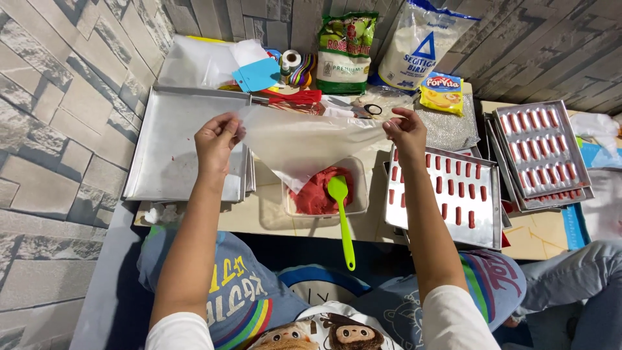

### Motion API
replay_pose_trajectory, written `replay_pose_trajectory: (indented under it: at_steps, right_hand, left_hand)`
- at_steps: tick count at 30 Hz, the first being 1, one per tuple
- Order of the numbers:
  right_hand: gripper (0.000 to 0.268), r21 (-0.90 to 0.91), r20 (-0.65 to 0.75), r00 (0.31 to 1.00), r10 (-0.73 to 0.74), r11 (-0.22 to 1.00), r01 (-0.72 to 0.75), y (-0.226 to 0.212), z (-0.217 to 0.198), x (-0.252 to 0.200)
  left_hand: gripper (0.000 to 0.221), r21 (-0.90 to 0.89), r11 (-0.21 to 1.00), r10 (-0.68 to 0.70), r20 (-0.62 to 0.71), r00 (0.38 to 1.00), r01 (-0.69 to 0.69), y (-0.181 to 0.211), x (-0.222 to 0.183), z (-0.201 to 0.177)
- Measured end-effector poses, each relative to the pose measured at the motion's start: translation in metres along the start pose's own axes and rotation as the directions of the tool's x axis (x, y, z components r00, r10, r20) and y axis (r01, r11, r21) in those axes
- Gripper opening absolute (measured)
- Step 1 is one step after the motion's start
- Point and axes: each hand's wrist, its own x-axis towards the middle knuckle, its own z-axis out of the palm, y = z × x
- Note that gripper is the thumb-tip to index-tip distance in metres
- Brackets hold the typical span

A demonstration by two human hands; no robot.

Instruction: Refilling a plastic piping bag with red dough using a spatula and cutting the tip with scissors.

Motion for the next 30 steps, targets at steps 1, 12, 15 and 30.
replay_pose_trajectory:
  at_steps: [1,12,15,30]
  right_hand:
    - [0.04,0.001,-0.001,1.0,-0.003,1.0,0.003,0.001,0.005,0.005]
    - [0.027,0.198,-0.144,0.979,0.147,0.973,-0.117,0.007,0.047,0.072]
    - [0.028,0.235,-0.129,0.98,0.148,0.965,-0.115,0.003,0.06,0.084]
    - [0.043,0.136,0.093,0.992,0.09,0.985,-0.102,0.015,0.086,0.049]
  left_hand:
    - [0.01,-0.001,1.0,0.002,0.002,1.0,-0.002,0.002,-0.001,-0.001]
    - [0.01,-0.087,0.996,-0.028,-0.006,1.0,0.028,0.012,0.008,-0.015]
    - [0.011,-0.059,0.998,-0.032,0.01,0.999,0.033,0.014,0.006,-0.017]
    - [0.003,-0.036,0.994,0.091,-0.241,0.966,-0.102,0.045,0.024,-0.048]
